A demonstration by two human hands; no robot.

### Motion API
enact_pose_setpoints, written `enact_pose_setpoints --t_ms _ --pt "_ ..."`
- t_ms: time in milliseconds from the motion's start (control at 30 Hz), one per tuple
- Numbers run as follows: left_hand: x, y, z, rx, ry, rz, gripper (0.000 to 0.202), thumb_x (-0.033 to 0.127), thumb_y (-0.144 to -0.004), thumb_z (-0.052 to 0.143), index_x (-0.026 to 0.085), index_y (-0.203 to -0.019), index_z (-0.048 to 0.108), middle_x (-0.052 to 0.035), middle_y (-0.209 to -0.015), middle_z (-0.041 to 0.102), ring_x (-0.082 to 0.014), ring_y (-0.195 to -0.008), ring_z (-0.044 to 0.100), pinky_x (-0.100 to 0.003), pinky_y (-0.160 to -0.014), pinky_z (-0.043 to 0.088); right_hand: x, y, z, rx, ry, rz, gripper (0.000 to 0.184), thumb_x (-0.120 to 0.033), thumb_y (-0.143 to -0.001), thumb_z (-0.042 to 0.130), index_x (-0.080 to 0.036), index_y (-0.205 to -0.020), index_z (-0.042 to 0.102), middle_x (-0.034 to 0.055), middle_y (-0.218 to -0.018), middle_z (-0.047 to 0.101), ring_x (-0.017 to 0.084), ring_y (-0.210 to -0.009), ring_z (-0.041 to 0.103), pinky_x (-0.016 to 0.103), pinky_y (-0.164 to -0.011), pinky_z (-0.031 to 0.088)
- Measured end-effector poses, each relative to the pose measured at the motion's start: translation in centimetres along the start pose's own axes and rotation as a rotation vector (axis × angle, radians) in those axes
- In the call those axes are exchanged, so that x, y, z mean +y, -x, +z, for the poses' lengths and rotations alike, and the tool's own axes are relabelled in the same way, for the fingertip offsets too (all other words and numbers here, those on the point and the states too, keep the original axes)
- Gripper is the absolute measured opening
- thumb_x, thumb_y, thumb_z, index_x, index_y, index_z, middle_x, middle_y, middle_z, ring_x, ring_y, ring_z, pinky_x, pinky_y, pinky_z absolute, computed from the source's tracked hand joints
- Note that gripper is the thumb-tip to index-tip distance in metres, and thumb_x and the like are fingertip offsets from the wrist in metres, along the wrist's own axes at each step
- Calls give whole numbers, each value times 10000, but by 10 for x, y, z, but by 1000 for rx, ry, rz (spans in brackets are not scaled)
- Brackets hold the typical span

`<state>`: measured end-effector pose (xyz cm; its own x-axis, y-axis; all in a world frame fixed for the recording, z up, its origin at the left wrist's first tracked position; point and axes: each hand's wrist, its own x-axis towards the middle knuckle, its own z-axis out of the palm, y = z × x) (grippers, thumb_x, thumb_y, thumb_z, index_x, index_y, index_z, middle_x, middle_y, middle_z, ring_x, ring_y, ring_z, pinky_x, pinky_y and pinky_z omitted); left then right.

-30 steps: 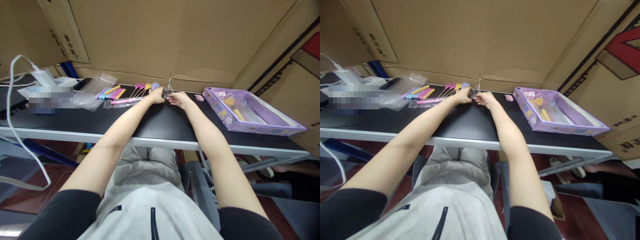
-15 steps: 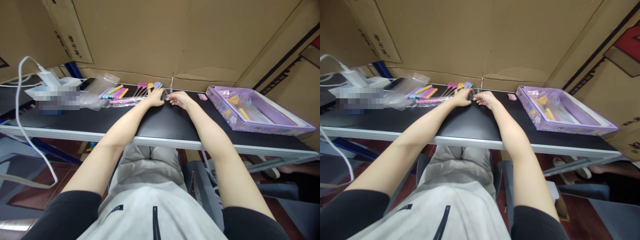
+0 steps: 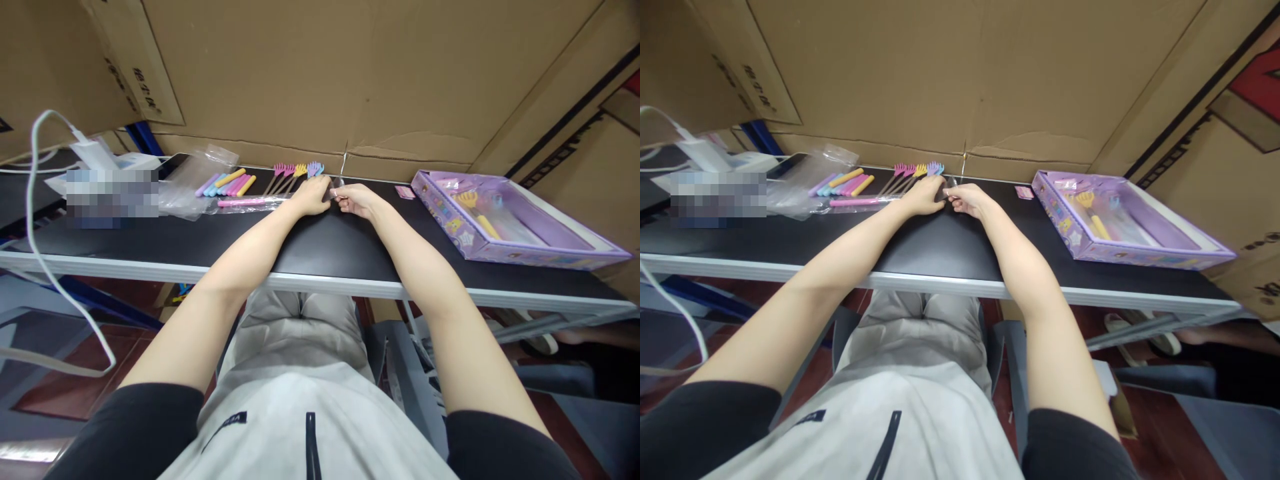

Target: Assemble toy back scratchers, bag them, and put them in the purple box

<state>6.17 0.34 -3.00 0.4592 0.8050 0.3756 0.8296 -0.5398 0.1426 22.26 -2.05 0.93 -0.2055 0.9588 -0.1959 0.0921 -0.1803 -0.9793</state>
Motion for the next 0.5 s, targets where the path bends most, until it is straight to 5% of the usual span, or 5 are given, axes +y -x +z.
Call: enact_pose_setpoints --t_ms 267,500 --pt "-5 -4 6 54 -4 -1 458 173 -874 635 110 -1326 590 -229 -1396 667 -378 -1339 627 -490 -1135 500 2 -7 3 116 160 -82 446 42 -974 608 -170 -605 473 -57 -449 428 36 -376 335 183 -373 239" --pt "1 -2 2 28 -12 -13 423 165 -899 592 92 -1315 596 -242 -1390 656 -385 -1373 599 -485 -1139 489 1 -2 2 -25 142 -56 484 -51 -946 755 -182 -612 429 -86 -460 404 12 -378 296 150 -372 220"
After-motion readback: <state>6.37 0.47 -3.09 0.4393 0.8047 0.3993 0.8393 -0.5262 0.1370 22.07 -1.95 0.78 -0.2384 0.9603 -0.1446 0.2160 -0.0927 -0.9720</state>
